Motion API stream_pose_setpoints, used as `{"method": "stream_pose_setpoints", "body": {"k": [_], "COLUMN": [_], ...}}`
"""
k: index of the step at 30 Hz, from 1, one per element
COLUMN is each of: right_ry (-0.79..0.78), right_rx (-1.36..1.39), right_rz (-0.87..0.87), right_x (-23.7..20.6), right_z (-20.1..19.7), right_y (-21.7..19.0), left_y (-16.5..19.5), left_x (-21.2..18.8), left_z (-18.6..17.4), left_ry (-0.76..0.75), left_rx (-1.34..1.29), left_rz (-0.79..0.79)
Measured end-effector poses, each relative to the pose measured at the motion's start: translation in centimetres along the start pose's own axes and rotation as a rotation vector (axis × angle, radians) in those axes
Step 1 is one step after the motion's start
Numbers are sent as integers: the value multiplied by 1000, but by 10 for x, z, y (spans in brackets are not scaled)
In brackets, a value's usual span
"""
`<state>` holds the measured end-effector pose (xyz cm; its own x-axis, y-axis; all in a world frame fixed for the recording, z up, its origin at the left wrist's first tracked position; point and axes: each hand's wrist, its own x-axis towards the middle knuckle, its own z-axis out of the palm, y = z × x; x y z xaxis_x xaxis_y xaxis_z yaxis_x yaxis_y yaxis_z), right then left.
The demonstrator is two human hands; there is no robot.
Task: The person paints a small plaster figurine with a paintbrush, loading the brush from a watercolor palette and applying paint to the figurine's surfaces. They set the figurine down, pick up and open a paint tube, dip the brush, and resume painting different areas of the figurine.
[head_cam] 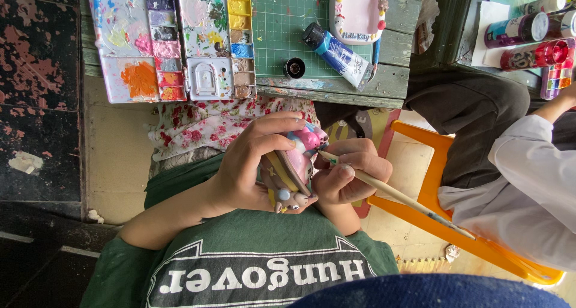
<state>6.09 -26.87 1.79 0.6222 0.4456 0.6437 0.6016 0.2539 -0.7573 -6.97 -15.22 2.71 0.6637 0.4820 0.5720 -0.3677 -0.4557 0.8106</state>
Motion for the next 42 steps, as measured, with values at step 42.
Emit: {"method": "stream_pose_setpoints", "body": {"k": [42], "right_ry": [317], "right_rx": [234], "right_rz": [185], "right_x": [3], "right_z": [-11], "right_y": [23], "left_y": [-32], "left_x": [14], "left_z": [-36], "left_ry": [-22], "left_rx": [-227], "left_rz": [-99]}}
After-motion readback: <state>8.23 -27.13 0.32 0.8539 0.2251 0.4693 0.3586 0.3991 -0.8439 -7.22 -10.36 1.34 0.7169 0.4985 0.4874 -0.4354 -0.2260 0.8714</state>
